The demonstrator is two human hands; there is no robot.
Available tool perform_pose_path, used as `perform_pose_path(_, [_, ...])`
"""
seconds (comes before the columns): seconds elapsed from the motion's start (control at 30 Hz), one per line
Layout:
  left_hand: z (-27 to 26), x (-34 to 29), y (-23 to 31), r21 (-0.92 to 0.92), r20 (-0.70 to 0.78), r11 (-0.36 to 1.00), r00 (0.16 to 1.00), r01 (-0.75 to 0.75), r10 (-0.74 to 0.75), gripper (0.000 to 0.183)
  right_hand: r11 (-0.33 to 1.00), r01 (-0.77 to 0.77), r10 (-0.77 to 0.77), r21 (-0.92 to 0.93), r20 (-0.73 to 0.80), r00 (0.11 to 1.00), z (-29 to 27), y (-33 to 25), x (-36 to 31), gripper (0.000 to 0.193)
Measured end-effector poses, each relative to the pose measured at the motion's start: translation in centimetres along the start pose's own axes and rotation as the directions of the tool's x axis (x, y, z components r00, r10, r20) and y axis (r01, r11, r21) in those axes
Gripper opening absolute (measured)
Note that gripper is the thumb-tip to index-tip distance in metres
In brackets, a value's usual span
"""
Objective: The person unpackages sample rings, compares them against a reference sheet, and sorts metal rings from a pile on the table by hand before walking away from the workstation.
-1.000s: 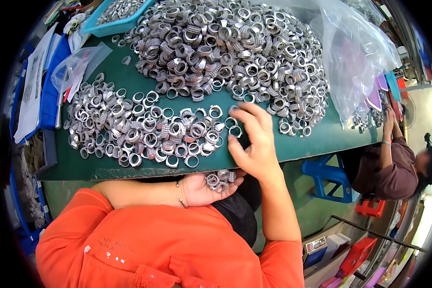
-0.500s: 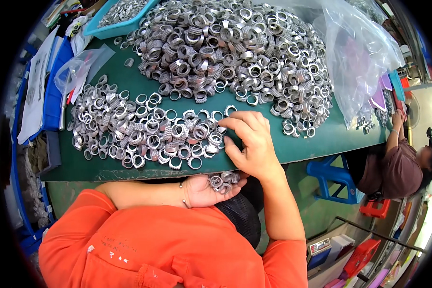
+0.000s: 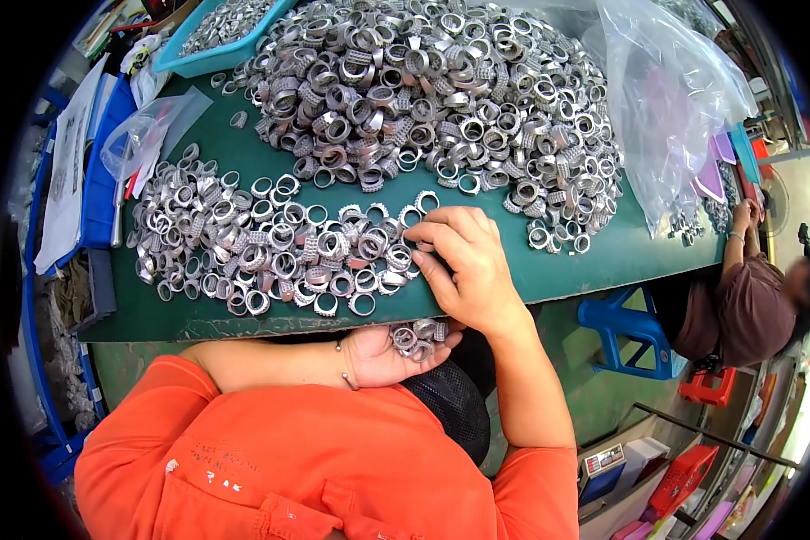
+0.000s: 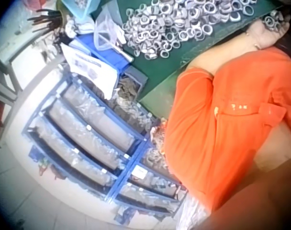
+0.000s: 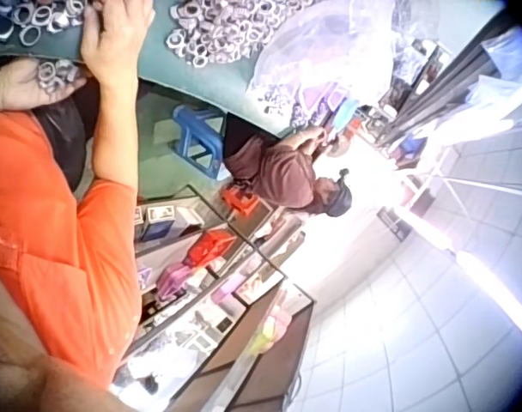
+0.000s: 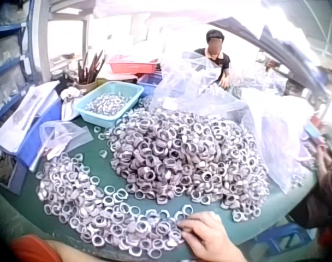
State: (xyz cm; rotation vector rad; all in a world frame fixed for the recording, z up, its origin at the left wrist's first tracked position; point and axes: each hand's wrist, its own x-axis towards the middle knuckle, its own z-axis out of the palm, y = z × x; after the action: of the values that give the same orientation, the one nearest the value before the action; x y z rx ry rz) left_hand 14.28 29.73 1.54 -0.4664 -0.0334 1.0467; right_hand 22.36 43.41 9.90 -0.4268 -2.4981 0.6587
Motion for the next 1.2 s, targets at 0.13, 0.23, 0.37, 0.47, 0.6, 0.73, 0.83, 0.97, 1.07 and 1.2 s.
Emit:
perform_pose_path(0.13, [-0.1, -0.1, 0.1, 0.002, 0.005, 1.000, 1.000, -0.001, 0.001, 0.038, 0.999, 0.007, -0.005, -0.045, 0.052, 0.999, -0.3, -0.2, 0.2, 0.021])
perform_pose_path(0.23, [-0.2, -0.1, 0.2, 0.009, 0.004, 1.000, 1.000, 0.008, -0.008, 0.039, 0.997, 0.020, -0.017, -0.075, 0.039, 0.999, -0.5, 0.2, 0.1, 0.020])
perform_pose_path(0.37, [-0.2, 0.0, 0.3, 0.030, -0.032, 0.999, 0.999, 0.022, -0.021, 0.040, 0.996, -0.002, 0.004, -0.088, 0.020, 1.000, -1.1, 0.6, -0.4, 0.024])
perform_pose_path(0.47, [-0.2, 0.0, 0.3, 0.026, -0.034, 1.000, 0.999, 0.013, -0.012, 0.041, 0.978, 0.100, -0.097, -0.184, 0.027, 0.995, -0.7, 0.0, 0.8, 0.032])
perform_pose_path(0.6, [0.0, -0.1, 0.2, 0.021, -0.032, 1.000, 0.999, 0.018, -0.018, 0.041, 0.951, 0.100, -0.068, -0.292, 0.117, 0.991, -0.7, -0.4, 1.2, 0.038])
perform_pose_path(0.73, [0.0, -0.1, 0.1, 0.003, -0.053, 1.000, 0.999, 0.010, -0.010, 0.041, 0.981, 0.040, -0.033, -0.192, 0.039, 0.999, -0.9, -0.1, 0.4, 0.031])
perform_pose_path(0.83, [0.5, 0.0, -0.5, 0.008, -0.050, 1.000, 0.998, -0.026, 0.026, 0.040, 0.987, 0.019, -0.026, -0.162, -0.038, 0.999, -0.4, 0.0, -1.7, 0.027])
perform_pose_path(0.97, [-0.4, 0.6, -0.6, -0.077, 0.108, 0.997, 0.994, -0.020, 0.029, 0.035, 0.995, 0.003, -0.019, -0.095, -0.170, 0.985, 0.8, -2.4, -4.9, 0.023])
perform_pose_path(1.07, [0.2, 0.7, -1.0, 0.015, 0.069, 0.998, 0.995, -0.068, 0.067, 0.027, 0.999, 0.032, -0.034, -0.010, -0.248, 0.968, 1.9, -4.1, -7.9, 0.023])
perform_pose_path(1.2, [0.8, 0.1, -1.7, 0.144, 0.056, 0.987, 0.996, 0.066, -0.074, 0.030, 0.991, 0.072, -0.107, -0.117, -0.333, 0.937, 2.7, -5.8, -9.3, 0.025])
